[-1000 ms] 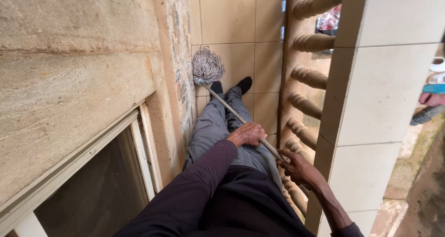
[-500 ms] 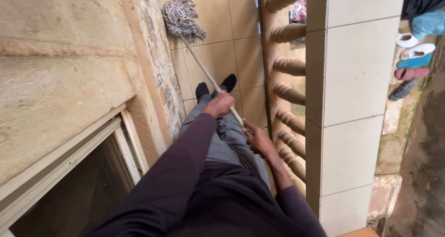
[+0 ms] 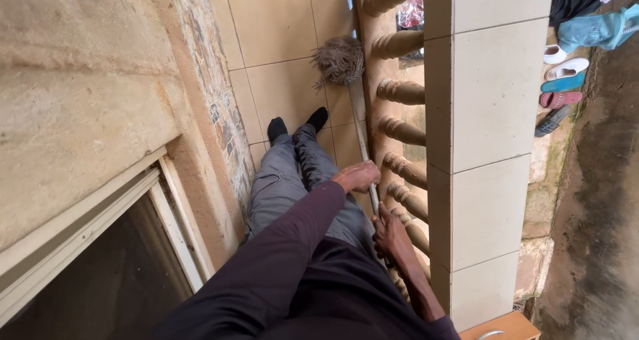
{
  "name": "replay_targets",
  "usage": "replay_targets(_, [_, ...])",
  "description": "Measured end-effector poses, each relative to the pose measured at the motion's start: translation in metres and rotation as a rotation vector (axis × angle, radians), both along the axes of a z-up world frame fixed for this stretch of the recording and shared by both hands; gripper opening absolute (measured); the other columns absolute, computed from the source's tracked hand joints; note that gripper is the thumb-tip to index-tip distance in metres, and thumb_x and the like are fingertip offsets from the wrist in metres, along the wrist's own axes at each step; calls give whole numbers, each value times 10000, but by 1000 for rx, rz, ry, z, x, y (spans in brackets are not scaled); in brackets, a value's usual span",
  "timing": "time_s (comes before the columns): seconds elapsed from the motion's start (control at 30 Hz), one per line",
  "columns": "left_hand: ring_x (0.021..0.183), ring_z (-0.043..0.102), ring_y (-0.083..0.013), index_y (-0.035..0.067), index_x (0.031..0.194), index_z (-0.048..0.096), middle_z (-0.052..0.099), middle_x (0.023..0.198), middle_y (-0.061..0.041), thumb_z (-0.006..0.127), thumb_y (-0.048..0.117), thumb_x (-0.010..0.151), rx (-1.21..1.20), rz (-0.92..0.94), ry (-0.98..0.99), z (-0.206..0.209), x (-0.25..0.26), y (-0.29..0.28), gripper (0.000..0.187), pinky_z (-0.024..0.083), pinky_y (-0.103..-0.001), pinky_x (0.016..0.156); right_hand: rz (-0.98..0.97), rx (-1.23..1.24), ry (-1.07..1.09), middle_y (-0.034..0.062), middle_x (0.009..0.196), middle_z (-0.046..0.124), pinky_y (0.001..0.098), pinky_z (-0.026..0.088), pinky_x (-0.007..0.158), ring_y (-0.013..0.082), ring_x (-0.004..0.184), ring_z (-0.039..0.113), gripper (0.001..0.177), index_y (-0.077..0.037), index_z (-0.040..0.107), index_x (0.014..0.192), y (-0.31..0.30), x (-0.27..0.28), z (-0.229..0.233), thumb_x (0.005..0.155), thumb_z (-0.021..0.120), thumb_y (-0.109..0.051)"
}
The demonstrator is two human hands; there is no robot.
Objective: The person is mopping a tiled floor and wringing out the mop in a bucket of soapy water.
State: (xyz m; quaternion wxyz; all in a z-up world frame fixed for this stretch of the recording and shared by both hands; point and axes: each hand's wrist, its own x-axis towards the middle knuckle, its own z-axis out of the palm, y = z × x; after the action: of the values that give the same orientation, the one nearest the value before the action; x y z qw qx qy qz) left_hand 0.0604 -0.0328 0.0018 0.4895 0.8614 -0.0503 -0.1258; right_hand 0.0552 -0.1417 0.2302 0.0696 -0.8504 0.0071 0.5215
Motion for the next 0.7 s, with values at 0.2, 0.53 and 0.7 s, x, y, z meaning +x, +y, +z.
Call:
replay_targets(0.2, [959, 659, -341, 81, 809, 769, 726, 887, -135, 819, 75, 629, 34, 142, 132, 23, -42, 35, 187, 545, -451, 840, 105, -30, 157, 55, 599, 498, 358, 448, 412, 162, 451, 473, 504, -240, 399, 1558, 50, 4, 36, 1060, 460, -291])
replay_targets(0.53, [865, 690, -318, 146, 786, 787, 733, 809, -110, 794, 167, 713, 194, 332, 153, -45, -74, 73, 77, 489, -468, 912, 458, 193, 255, 2, 585, 494, 323, 436, 381, 129, 431, 466, 518, -219, 401, 1557, 54, 46, -32, 1058, 483, -330])
replay_targets(0.7, [835, 687, -337, 132, 752, 777, 715, 786, -136, 776, 107, 718, 83, 418, 138, -45, 15, -3, 42, 463, -471, 993, 222, 252, 286, 18, 624, 464, 324, 398, 395, 113, 469, 445, 541, -216, 499, 1555, -11, 119, -10, 1022, 565, -284])
